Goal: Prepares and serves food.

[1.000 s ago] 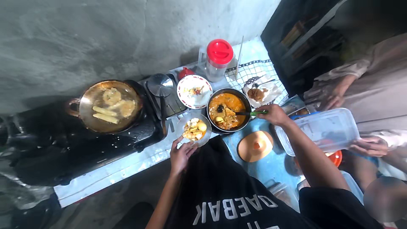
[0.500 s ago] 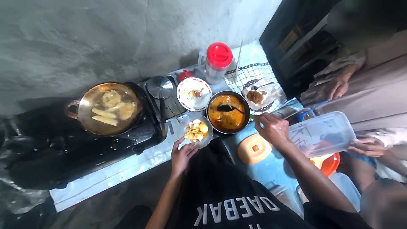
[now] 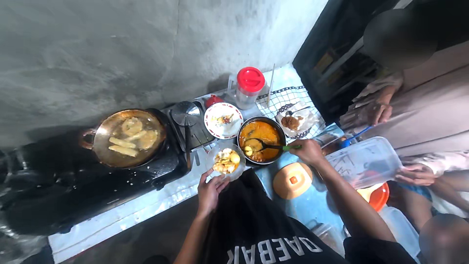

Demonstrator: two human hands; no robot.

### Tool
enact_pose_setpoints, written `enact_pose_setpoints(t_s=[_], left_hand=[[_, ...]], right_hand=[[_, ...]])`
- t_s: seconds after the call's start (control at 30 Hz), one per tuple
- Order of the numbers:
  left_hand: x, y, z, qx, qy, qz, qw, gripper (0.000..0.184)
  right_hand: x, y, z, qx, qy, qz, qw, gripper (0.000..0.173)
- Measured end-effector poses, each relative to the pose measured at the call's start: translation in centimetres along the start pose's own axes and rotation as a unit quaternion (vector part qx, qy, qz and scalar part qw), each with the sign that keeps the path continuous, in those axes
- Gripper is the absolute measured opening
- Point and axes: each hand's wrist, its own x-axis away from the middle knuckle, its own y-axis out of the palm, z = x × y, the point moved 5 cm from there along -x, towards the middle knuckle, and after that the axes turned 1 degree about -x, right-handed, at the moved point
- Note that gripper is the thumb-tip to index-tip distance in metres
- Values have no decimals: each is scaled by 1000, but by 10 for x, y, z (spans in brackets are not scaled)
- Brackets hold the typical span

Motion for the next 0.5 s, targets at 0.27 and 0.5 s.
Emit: enact_pose_setpoints(t_s=[0.27,0.5], left_hand=[[-1,-2,-3,-13,-4,6,1000,42],[-2,3,-3,-11,-9,-1,1000,44]], right_hand=[[22,5,-9,66,-70,65,993,22],[28,25,-15,67,-112,78,988,21]])
